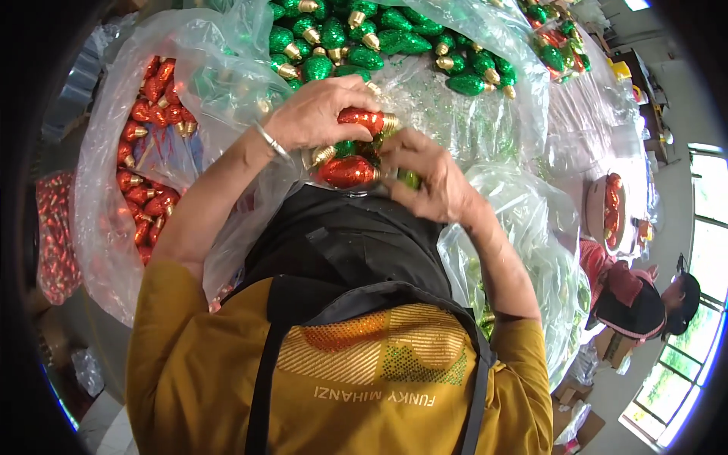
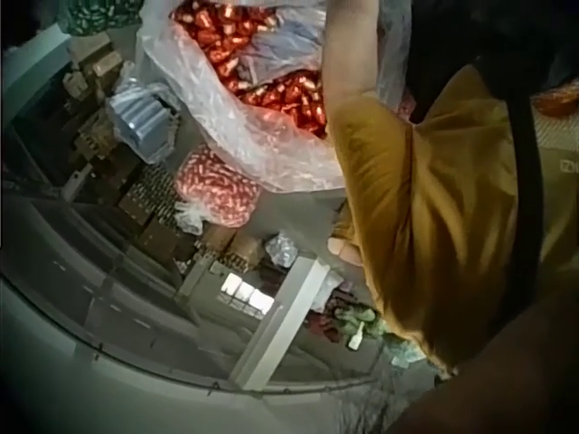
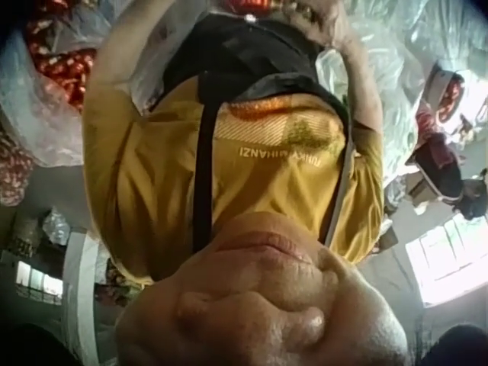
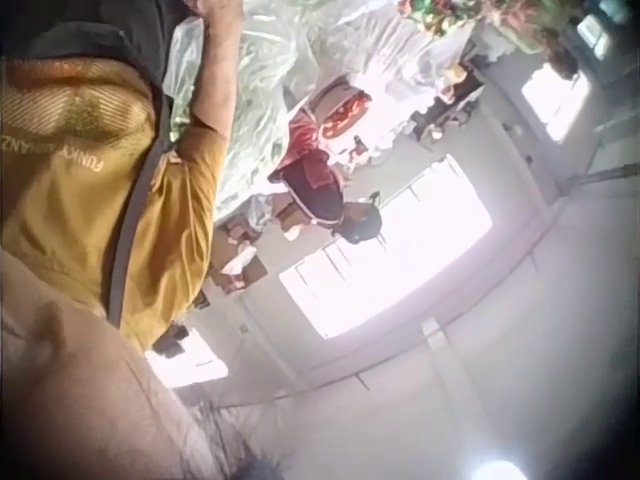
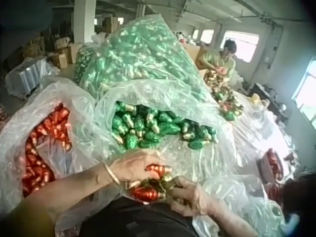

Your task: Packaging green and red Christmas ornaments into plastic bags.

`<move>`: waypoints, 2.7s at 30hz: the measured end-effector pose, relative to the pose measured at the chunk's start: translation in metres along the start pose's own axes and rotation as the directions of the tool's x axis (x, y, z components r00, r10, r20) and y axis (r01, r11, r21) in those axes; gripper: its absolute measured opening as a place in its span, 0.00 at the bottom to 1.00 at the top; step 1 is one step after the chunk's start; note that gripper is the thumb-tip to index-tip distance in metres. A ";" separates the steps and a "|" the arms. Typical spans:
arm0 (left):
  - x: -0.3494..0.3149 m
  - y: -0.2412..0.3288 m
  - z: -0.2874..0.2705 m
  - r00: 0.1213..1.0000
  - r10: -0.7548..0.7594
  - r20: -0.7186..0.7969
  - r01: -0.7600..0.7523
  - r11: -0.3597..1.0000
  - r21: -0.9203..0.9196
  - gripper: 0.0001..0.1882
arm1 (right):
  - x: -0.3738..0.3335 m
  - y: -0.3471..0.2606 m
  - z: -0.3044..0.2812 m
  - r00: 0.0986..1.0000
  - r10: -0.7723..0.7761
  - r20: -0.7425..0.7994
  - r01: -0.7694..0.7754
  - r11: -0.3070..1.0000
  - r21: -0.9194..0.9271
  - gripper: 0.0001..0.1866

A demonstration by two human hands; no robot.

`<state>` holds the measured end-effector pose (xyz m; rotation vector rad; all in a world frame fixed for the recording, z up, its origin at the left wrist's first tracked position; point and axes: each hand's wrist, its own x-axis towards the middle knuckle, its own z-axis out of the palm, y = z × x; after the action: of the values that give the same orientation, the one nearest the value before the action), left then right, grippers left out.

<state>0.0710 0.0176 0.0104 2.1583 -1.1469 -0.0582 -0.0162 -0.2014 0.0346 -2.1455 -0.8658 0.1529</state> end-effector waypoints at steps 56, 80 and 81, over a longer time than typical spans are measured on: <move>-0.022 0.020 0.006 0.929 0.050 -0.366 0.000 0.991 0.134 0.20 | 0.054 -0.034 -0.027 0.866 0.415 0.279 -0.373 0.908 -0.193 0.12; -0.043 0.039 0.008 0.996 0.016 -0.085 0.004 0.975 0.221 0.18 | 0.038 0.048 -0.077 0.738 0.428 -0.522 -0.312 0.902 0.298 0.25; -0.042 0.038 0.009 0.995 0.020 -0.093 0.001 0.976 0.216 0.19 | 0.034 0.013 -0.067 0.809 0.390 -0.439 -0.278 0.913 0.298 0.25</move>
<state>0.0147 0.0293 0.0146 2.3178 -1.1538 0.1795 0.0416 -0.2283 0.0762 -1.9735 -0.1551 -0.1167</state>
